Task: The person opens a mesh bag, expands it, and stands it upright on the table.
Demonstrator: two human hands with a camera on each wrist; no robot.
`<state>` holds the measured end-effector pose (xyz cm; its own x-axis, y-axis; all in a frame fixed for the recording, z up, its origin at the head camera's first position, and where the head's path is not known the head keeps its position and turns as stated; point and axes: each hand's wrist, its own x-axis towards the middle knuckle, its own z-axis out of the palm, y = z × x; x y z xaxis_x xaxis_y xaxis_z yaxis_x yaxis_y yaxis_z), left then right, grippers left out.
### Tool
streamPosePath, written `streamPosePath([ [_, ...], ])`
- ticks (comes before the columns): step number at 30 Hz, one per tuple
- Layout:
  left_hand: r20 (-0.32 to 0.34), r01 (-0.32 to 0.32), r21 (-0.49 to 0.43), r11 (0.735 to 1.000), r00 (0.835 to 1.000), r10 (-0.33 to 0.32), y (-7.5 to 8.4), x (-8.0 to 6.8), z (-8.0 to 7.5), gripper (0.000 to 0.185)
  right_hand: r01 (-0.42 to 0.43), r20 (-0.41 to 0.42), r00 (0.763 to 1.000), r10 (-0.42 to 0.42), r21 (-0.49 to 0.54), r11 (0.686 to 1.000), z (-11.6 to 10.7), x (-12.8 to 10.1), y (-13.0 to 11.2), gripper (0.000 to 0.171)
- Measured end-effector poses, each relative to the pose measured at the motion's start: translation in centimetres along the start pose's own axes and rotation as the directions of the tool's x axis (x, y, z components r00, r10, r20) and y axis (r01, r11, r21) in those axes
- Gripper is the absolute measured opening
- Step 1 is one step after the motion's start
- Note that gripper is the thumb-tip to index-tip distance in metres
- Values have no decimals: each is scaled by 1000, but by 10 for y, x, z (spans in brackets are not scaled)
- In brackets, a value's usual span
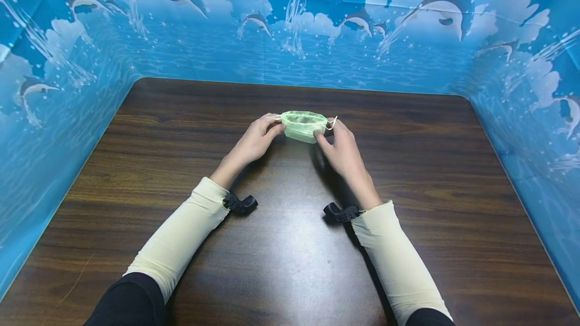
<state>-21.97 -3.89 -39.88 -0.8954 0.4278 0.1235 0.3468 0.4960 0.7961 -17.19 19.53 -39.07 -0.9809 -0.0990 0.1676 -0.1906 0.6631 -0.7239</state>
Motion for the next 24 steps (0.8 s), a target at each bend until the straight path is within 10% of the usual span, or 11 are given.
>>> streamPosePath([
  [7, -2, 1, 10, 1000, 1000, -1, 1, -3, 0, 25, -17, 9, 1000, 17, 24, 1000, 1, 1, 0, 26],
  [15, 139, 73, 106, 992, 986, -88, -1, -5, -1, 21, -66, 154, 985, 82, -108, 992, 3, 2, 4, 27],
  [20, 162, 80, -14, 997, 984, -77, 3, -5, -5, 28, -42, 119, 992, 48, -57, 998, 3, 1, 2, 28],
  [24, 206, 219, -211, 953, 963, -176, 8, -7, -12, 43, 58, 35, 998, -58, -11, 998, 3, 0, -2, 22],
])
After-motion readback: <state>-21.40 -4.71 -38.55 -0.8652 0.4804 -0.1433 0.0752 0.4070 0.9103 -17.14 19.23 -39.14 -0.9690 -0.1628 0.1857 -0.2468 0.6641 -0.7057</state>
